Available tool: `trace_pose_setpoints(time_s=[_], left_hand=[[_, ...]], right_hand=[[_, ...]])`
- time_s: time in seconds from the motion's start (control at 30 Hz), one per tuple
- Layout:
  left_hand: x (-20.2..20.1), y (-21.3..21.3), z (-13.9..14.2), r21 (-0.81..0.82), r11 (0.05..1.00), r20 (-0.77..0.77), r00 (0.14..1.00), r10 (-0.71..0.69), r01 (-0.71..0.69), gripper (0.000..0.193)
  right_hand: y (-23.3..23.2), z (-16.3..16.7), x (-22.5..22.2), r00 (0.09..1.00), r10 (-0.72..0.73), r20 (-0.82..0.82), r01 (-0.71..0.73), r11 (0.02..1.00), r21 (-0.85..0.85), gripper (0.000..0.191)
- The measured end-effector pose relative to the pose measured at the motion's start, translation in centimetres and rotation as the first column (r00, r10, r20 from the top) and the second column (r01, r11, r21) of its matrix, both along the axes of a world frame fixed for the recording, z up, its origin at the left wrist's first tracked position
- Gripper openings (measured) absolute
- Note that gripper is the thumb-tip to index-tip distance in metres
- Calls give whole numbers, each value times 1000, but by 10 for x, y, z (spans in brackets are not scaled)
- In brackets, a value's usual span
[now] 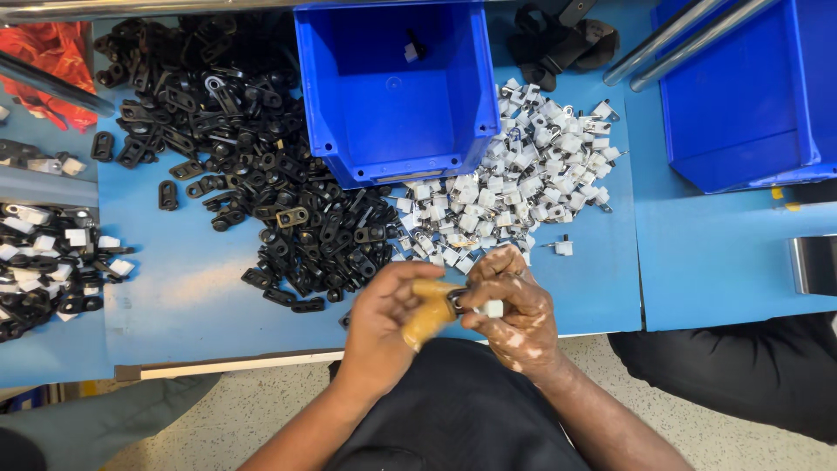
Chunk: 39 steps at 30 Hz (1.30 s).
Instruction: The person assembles small black and white plastic components by hand at a blue workbench. They pick up a black part and a white part, fit them together, and place the assembled unit into a blue bin. The process is repeated continuously.
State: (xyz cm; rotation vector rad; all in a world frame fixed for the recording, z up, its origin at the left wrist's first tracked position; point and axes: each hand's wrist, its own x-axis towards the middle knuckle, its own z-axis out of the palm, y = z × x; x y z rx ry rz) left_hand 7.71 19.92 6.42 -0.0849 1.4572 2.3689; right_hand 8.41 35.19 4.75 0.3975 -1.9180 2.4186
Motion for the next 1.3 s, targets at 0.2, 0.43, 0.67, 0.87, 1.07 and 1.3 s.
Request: trace_pose_setpoints(time_s=[0.2,0.43,0.67,0.87,1.07,1.3], left_hand=[[3,-1,-1,-53,992,-98,989,108,-114,20],[-4,-4,-6,-74,992,-119,988,98,-107,25],[-1,-11,-1,51,998,59,998,30,-33,19],[2,-8,2,-188,982,-49,999,1,-10,14],[3,-13,4,-9,997,73,995,-71,72,23],[9,-24,-1,-537,801,-534,842,-77,-267,27]], right_hand=[[-11,4,0,992,-129,-6,128,979,159,16],[-5,13,-2,996,67,56,-82,936,343,28],[-9,4,-1,952,32,-305,89,923,375,30],[-20,-1,2,922,-49,-383,236,856,459,40],[-21,-9,2,910,-39,-412,214,897,387,44],[-25,-9,-1,958,20,-287,115,888,446,40]])
